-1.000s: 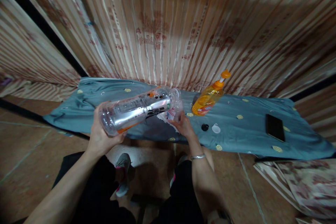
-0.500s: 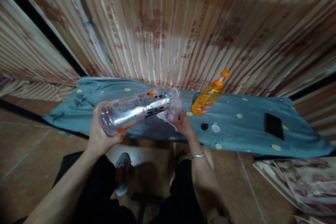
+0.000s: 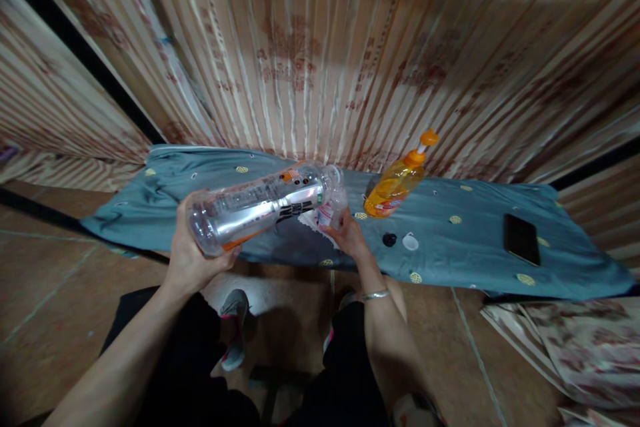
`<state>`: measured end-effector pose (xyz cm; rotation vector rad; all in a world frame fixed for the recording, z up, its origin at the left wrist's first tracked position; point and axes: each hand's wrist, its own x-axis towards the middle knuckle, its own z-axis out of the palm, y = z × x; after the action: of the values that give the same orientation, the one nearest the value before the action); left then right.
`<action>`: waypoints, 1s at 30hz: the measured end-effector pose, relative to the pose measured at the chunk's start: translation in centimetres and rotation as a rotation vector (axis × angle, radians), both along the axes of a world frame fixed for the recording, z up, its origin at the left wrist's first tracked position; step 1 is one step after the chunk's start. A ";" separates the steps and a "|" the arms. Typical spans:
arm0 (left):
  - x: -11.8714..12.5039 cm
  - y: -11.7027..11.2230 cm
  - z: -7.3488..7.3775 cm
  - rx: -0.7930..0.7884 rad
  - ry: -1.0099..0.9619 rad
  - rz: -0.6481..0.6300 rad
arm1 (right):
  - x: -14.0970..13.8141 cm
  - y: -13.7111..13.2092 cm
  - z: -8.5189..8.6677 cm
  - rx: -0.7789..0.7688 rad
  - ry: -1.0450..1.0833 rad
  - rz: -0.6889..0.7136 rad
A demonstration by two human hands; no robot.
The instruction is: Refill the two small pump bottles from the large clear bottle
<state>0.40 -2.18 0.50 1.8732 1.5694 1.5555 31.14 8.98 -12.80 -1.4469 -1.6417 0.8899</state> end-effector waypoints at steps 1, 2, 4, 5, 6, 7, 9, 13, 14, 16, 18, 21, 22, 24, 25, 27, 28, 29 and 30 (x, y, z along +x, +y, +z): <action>0.0 0.0 0.0 -0.009 -0.004 0.002 | 0.0 0.0 0.1 -0.002 -0.006 -0.006; 0.0 0.0 0.0 -0.021 -0.010 0.005 | 0.0 0.0 0.3 -0.004 -0.010 -0.012; 0.1 -0.1 0.1 -0.034 -0.023 0.009 | -0.1 -0.1 0.5 -0.005 -0.009 -0.011; 0.1 -0.1 0.1 -0.028 -0.026 0.007 | -0.1 -0.2 0.6 -0.004 -0.005 -0.007; 0.1 -0.1 0.1 -0.020 -0.025 0.003 | -0.1 -0.2 0.7 -0.006 -0.001 -0.005; 0.1 -0.1 0.1 -0.011 -0.023 0.000 | -0.1 -0.2 0.7 -0.009 0.000 -0.005; 0.1 -0.1 0.1 -0.004 -0.012 0.005 | -0.1 -0.3 0.7 -0.015 -0.002 -0.010; 0.0 0.0 -0.2 -0.001 0.036 0.026 | -0.1 -0.2 0.6 -0.004 0.004 -0.002; 0.0 0.1 -0.3 0.007 0.044 0.023 | -0.1 -0.2 0.6 -0.001 0.002 -0.001; -0.1 0.1 -0.5 0.031 0.051 0.018 | -0.2 -0.2 0.7 -0.005 -0.002 0.001; -0.1 0.1 -0.6 0.044 0.062 0.025 | -0.2 -0.3 0.8 -0.009 0.009 0.008; -0.2 0.1 -0.6 0.019 0.097 0.052 | -0.2 -0.3 0.7 -0.002 0.032 0.019; -0.3 0.1 -0.6 0.009 0.104 0.060 | -0.2 -0.3 0.7 0.001 0.033 0.019; -0.3 0.0 -0.6 0.005 0.107 0.064 | -0.2 -0.2 0.5 -0.001 0.029 0.015; -0.3 0.0 -0.6 0.007 0.107 0.062 | -0.2 -0.2 0.5 -0.004 0.030 0.014; -0.3 0.0 -0.6 0.012 0.106 0.056 | -0.2 -0.2 0.4 -0.009 0.045 0.015; -0.3 0.0 -0.6 0.013 0.105 0.052 | -0.1 -0.1 0.4 -0.011 0.056 0.017; -0.2 0.1 -0.6 0.013 0.101 0.051 | -0.1 -0.1 0.4 -0.011 0.065 0.020; -0.2 0.1 -0.6 0.011 0.095 0.050 | -0.1 -0.1 0.4 -0.008 0.069 0.022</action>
<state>0.21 -2.13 -0.10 1.9549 1.6622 1.5194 31.00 8.87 -12.40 -1.3909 -1.6079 0.9499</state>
